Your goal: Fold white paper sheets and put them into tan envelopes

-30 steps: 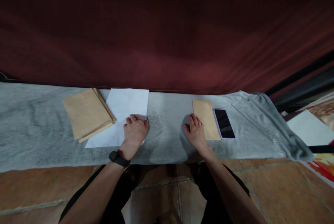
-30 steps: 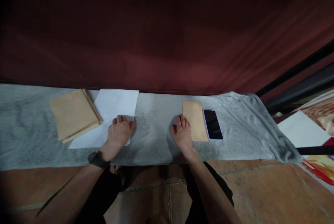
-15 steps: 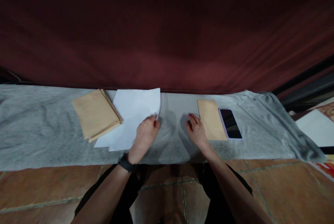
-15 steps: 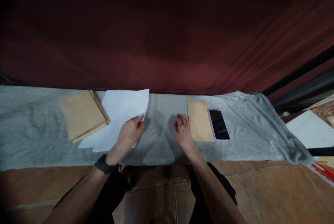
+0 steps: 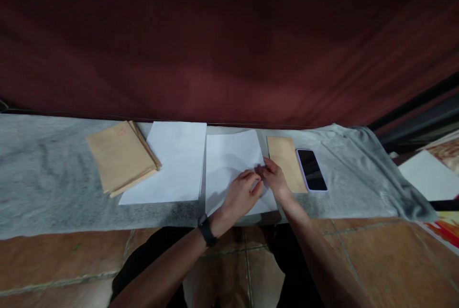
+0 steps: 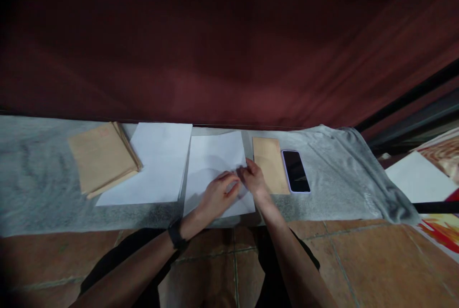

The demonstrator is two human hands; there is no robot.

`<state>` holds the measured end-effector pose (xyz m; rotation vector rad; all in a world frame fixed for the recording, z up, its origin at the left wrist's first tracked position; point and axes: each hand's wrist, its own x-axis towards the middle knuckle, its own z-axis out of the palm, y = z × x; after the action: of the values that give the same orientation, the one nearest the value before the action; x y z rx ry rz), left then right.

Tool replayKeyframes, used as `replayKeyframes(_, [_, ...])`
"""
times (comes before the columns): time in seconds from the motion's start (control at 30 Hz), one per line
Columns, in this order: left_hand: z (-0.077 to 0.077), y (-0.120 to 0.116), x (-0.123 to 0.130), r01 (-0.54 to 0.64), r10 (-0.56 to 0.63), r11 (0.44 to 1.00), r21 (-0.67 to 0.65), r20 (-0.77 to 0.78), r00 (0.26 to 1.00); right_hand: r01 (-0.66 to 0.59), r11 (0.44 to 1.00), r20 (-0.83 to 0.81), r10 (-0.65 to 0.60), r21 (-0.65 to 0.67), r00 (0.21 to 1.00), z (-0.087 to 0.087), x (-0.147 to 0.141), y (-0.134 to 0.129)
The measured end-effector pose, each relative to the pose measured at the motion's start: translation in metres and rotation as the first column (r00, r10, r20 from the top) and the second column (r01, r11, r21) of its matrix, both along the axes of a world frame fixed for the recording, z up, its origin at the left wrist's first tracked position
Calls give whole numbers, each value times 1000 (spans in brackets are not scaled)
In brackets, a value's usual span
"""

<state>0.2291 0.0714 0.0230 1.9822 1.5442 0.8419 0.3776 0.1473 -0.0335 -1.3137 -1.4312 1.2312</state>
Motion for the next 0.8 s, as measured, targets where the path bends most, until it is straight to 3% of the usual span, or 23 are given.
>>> replayKeyframes(0.1, [-12, -4, -11, 20, 2, 992, 128, -171, 985, 87, 994, 21, -89, 64, 996, -3, 5, 3])
replayKeyframes(0.33, [-47, -14, -15, -5, 55, 992, 129, -386, 921, 108, 984, 170, -132, 143, 977, -9, 8, 5])
replayKeyframes(0.53, [-44, -21, -8, 58, 16, 988, 140, -478, 878, 86, 981, 301, -136, 173, 944, -7, 5, 2])
replayKeyframes(0.67, [-44, -21, -10, 77, -5, 989, 124, -500, 866, 81, 957, 425, -199, 279, 883, -8, 2, -7])
replayKeyframes(0.8, [-46, -25, -14, 105, -26, 986, 132, -498, 867, 122, 941, 402, -250, 317, 881, -11, 0, -10])
